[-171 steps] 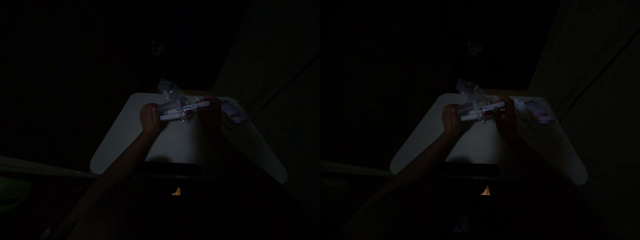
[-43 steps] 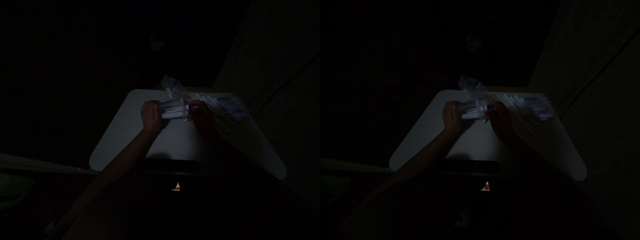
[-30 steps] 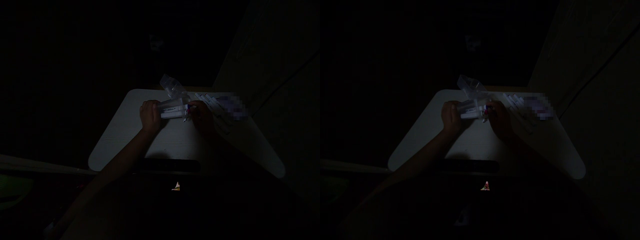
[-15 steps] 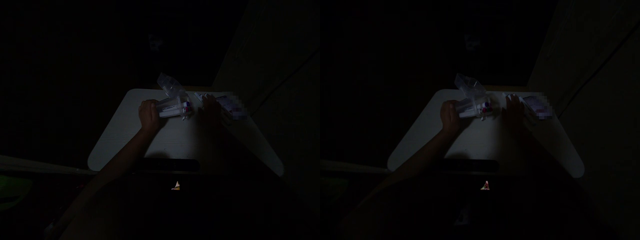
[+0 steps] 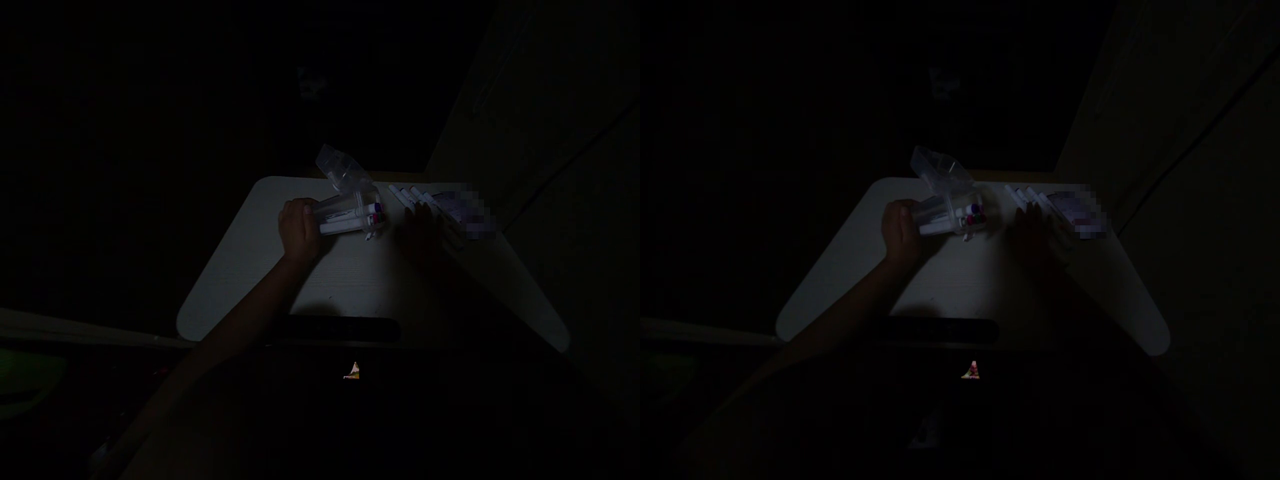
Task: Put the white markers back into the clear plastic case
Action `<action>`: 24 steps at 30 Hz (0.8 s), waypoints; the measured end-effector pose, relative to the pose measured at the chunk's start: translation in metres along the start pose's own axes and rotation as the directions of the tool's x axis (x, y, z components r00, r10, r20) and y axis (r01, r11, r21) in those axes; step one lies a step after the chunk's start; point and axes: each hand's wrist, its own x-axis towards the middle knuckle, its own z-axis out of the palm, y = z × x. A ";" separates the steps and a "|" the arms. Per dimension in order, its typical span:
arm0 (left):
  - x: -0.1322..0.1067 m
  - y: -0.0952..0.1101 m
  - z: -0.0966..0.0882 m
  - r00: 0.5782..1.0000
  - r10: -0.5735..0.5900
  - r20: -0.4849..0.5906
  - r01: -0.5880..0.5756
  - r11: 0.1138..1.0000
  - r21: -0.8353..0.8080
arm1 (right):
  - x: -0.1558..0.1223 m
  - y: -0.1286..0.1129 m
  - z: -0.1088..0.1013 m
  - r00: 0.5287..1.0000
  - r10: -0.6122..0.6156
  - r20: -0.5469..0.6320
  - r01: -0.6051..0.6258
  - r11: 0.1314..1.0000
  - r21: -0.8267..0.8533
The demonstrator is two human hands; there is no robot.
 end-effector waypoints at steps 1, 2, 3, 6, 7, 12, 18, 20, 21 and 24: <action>0.000 0.000 0.000 1.000 -0.002 0.002 0.002 1.000 0.000 | 0.000 0.000 0.001 1.000 -0.005 0.000 0.005 1.000 0.005; -0.001 0.000 0.000 1.000 -0.002 0.007 0.002 1.000 0.000 | 0.001 0.000 0.001 1.000 -0.005 0.002 0.005 1.000 0.006; -0.001 -0.001 0.000 1.000 -0.001 0.008 0.001 1.000 0.001 | 0.001 0.000 0.002 1.000 -0.003 0.006 0.003 1.000 0.004; -0.001 -0.001 0.000 1.000 0.005 0.013 -0.005 1.000 0.004 | 0.000 -0.001 0.001 1.000 -0.023 0.013 0.023 1.000 0.003; -0.001 -0.002 0.000 1.000 0.009 0.016 -0.009 1.000 0.005 | 0.000 -0.002 0.000 1.000 -0.029 0.008 0.029 1.000 0.007; -0.001 -0.001 0.000 1.000 0.012 0.018 -0.012 1.000 -0.010 | -0.003 -0.007 -0.008 0.999 -0.033 0.018 0.032 0.999 0.019; -0.001 0.000 -0.002 1.000 0.012 0.026 -0.012 1.000 -0.006 | -0.006 -0.010 -0.009 0.997 -0.080 0.016 0.080 0.996 0.032; -0.001 0.001 -0.002 1.000 0.014 0.026 -0.013 1.000 -0.007 | -0.006 -0.009 -0.007 0.997 -0.081 0.007 0.080 0.996 0.037; -0.001 0.001 -0.002 1.000 0.015 0.027 -0.015 1.000 -0.009 | -0.006 -0.009 -0.006 0.996 -0.088 0.001 0.088 0.995 0.039; -0.001 0.001 -0.002 1.000 0.014 0.021 -0.013 1.000 -0.009 | -0.007 -0.010 -0.005 0.994 -0.107 -0.030 0.108 0.994 0.035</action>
